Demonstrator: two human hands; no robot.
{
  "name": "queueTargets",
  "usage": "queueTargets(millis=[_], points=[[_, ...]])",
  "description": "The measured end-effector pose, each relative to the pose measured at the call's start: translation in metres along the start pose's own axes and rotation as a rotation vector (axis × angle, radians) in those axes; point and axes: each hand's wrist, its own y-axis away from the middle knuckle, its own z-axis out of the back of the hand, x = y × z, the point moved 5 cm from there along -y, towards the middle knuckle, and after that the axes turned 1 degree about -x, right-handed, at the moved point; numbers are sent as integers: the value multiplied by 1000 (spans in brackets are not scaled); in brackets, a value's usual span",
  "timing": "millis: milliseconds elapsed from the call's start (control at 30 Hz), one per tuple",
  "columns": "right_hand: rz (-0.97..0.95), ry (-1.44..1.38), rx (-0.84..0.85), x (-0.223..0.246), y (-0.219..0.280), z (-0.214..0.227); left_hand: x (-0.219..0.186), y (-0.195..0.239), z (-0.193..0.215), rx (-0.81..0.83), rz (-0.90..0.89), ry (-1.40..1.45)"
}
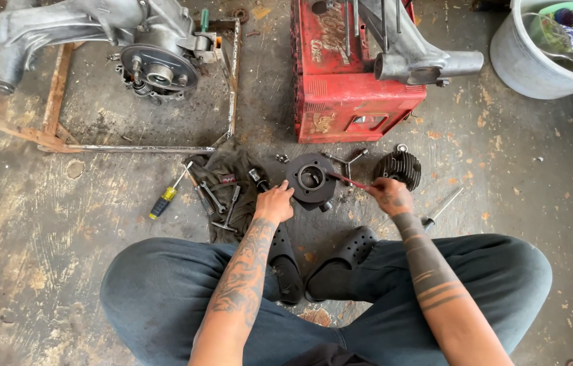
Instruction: The person sits on the floor and cleans a motorcycle cylinder head using a screwdriver and a file. They scrape the surface and edges of the metal part, then place it down to clean a second cylinder head with the same tools.
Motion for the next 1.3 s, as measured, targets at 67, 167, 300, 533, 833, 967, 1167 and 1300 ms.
queueTargets(millis=[67,167,300,533,833,967,1167,1300], points=[[-11,35,5,22,8,-1,-1,0,-2,-1,-6,-7],[-1,34,3,49,19,-16,0,-1,-8,-26,-18,-27],[97,-48,-29,79,26,-18,-1,-1,-11,-65,-25,-50],[442,-68,-42,113,35,-8,0,6,-6,-62,-17,-48],[436,-82,36,135,50,-10,8,10,6,-24,5,31],[359,-34,40,136,43,-12,46,-1,-23,91,211,19],[182,-18,234,71,19,2,26,26,14,77,160,95],[115,31,237,57,28,11,6,27,32,21,64,107]])
